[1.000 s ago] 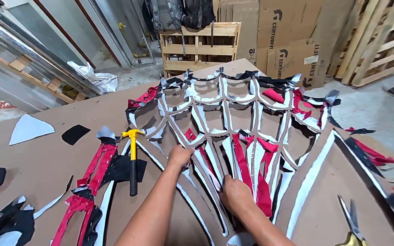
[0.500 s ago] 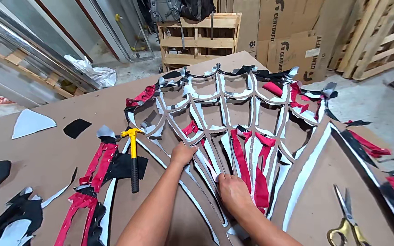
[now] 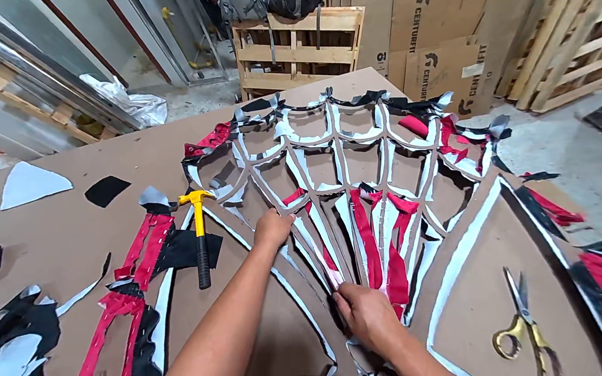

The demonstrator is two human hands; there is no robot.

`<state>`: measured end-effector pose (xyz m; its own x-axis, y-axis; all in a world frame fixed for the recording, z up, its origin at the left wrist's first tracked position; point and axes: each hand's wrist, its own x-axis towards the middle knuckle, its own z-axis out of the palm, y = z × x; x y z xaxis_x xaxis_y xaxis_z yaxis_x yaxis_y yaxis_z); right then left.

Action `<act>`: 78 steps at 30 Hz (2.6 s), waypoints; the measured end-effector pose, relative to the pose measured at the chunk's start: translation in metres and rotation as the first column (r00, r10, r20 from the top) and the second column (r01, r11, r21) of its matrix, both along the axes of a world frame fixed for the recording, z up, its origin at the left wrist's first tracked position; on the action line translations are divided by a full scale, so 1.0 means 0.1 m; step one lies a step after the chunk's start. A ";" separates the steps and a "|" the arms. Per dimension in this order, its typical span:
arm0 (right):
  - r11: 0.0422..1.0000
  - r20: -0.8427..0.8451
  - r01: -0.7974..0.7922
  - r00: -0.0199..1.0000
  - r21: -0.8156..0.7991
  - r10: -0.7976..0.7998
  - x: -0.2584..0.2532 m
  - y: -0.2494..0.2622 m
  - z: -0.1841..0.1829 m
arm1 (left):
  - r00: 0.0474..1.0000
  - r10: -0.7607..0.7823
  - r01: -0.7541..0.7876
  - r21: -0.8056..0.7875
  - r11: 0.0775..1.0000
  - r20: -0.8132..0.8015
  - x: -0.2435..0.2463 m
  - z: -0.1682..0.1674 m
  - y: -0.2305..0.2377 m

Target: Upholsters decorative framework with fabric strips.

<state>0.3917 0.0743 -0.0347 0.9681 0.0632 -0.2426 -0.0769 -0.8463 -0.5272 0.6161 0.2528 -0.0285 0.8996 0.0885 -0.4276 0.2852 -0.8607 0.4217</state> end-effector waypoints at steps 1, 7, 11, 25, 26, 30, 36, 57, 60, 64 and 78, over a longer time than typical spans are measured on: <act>1.000 -0.058 -0.015 0.998 0.027 0.016 0.02 0.00 0.06 | 0.996 -0.036 0.031 0.069 0.997 0.083 -0.08 0.06 -0.03; 0.988 -0.394 0.082 0.910 -0.131 -0.128 0.20 -0.05 0.40 | 0.762 -0.560 0.542 0.153 0.826 0.326 -0.88 0.20 -0.21; 0.990 -0.389 -0.064 0.921 -0.129 0.008 0.26 -0.02 0.29 | 0.555 -0.809 0.806 0.116 0.580 0.191 -1.37 0.04 -0.20; 0.990 -0.287 0.019 0.956 -0.139 -0.058 -0.31 -0.18 0.12 | 0.460 -0.859 0.828 0.239 0.507 0.225 -1.61 -0.12 -0.19; 0.989 -0.273 0.088 0.955 -0.121 -0.118 -0.37 -0.26 0.13 | 0.461 -0.851 0.822 0.241 0.516 0.252 -1.59 -0.12 -0.21; 0.971 -0.215 0.233 0.947 -0.059 -0.240 -0.40 -0.39 0.16 | 0.449 -0.814 0.819 0.195 0.540 0.370 -1.60 -0.21 -0.24; 0.977 -0.243 0.215 0.948 0.015 -0.205 -0.18 -0.20 0.18 | 0.432 -0.746 0.809 0.147 0.569 0.508 -1.73 -0.32 -0.17; 0.946 -0.193 0.299 0.943 0.127 -0.272 -0.47 -0.34 0.10 | 0.585 -0.785 0.785 0.102 0.611 0.201 -1.73 -0.06 -0.38; 0.942 -0.175 0.314 0.940 0.116 -0.292 -0.34 -0.37 0.20 | 0.491 -0.831 0.817 0.192 0.543 0.261 -1.72 -0.10 -0.37; 0.926 -0.213 0.328 0.934 0.187 -0.287 0.27 -0.37 0.39 | 0.422 -0.748 0.730 0.296 0.616 0.513 -1.84 -0.25 -0.31; 0.995 -0.528 0.101 0.845 -0.006 -0.088 1.12 -0.18 0.38 | 0.387 -0.790 0.777 0.294 0.557 0.476 -1.84 -0.32 -0.34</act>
